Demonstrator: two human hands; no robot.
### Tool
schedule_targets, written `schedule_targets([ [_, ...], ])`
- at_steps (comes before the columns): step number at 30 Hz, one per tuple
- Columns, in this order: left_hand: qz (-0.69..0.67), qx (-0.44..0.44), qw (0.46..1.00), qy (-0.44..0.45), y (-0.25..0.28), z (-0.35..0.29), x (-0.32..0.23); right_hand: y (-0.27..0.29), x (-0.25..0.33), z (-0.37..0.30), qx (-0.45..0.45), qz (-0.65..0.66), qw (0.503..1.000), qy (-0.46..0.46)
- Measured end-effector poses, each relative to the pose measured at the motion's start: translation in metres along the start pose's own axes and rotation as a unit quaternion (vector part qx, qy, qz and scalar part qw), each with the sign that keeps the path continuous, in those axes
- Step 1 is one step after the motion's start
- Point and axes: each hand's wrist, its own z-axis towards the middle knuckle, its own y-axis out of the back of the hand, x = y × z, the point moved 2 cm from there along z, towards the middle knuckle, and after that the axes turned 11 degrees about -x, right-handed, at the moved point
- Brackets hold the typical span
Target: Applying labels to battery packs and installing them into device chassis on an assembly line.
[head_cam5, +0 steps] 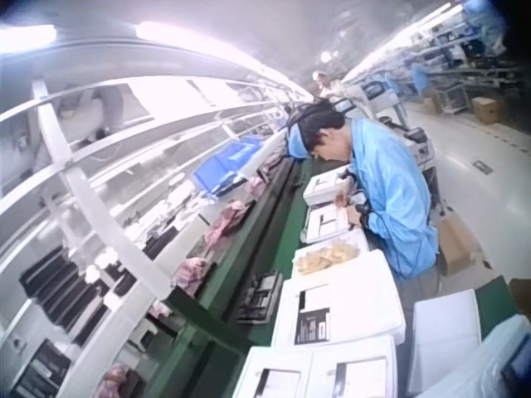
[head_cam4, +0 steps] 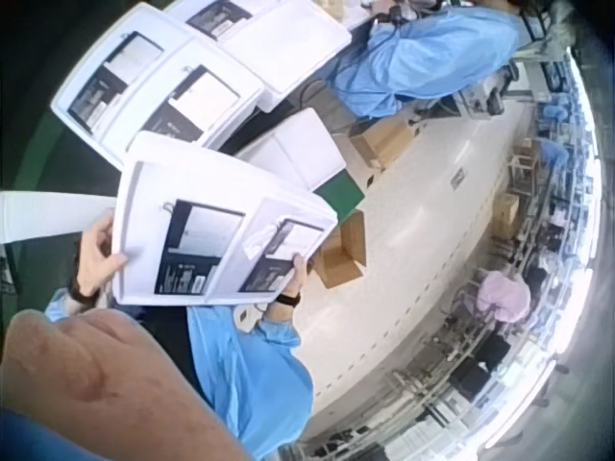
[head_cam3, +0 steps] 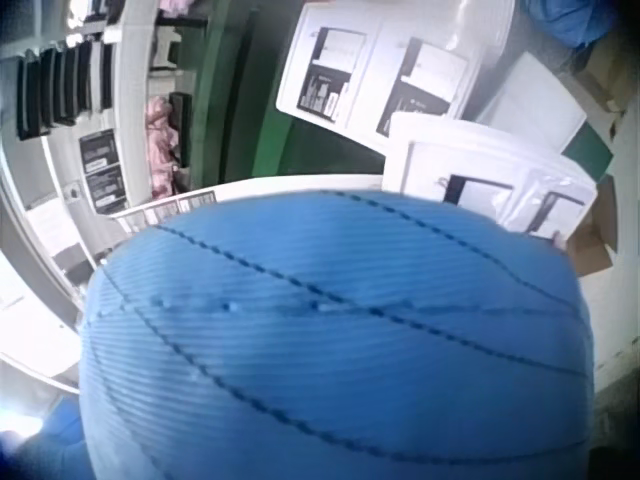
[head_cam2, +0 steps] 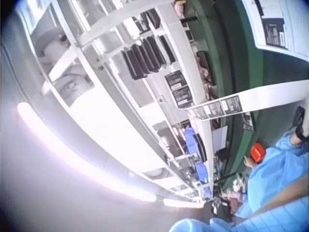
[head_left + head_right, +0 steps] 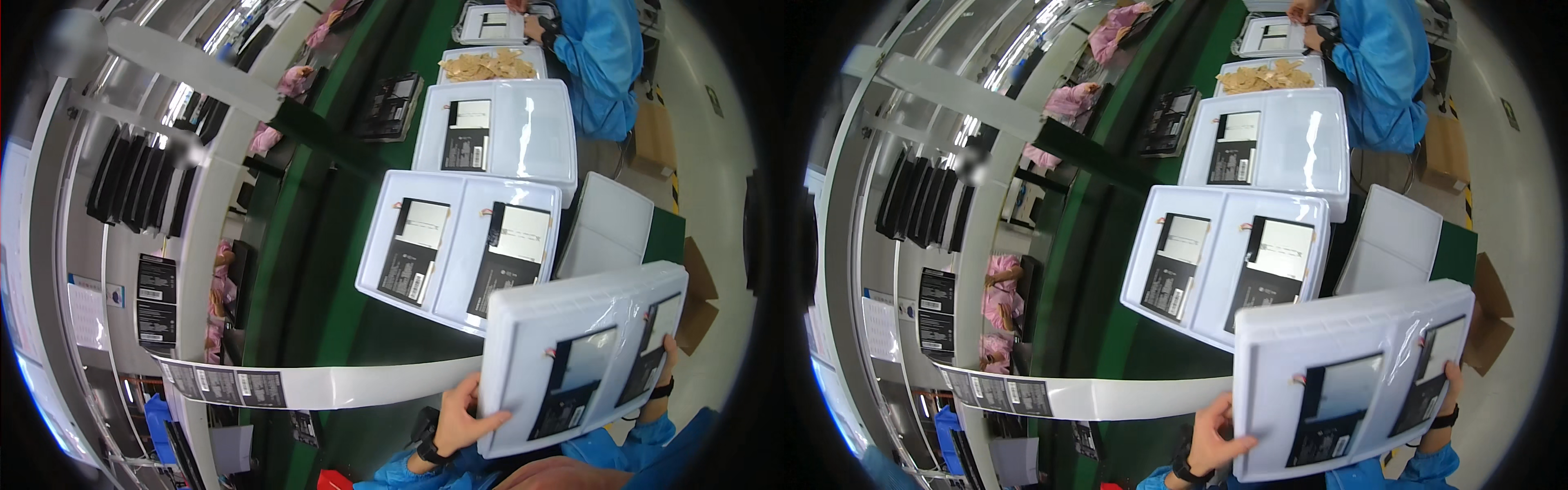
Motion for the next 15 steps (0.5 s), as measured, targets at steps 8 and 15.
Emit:
schedule_targets([
  [8, -0.095, -0.138, 0.974, 0.154, 0.08, 0.066, -0.06, -0.197, 0.033, 0.006, 0.094, -0.181, 0.979, -0.007],
  [15, 0.066, -0.29, 0.934, 0.2, 0.119, 0.097, -0.039, -0.252, -0.012, 0.028, 0.05, -0.346, 0.935, 0.057],
])
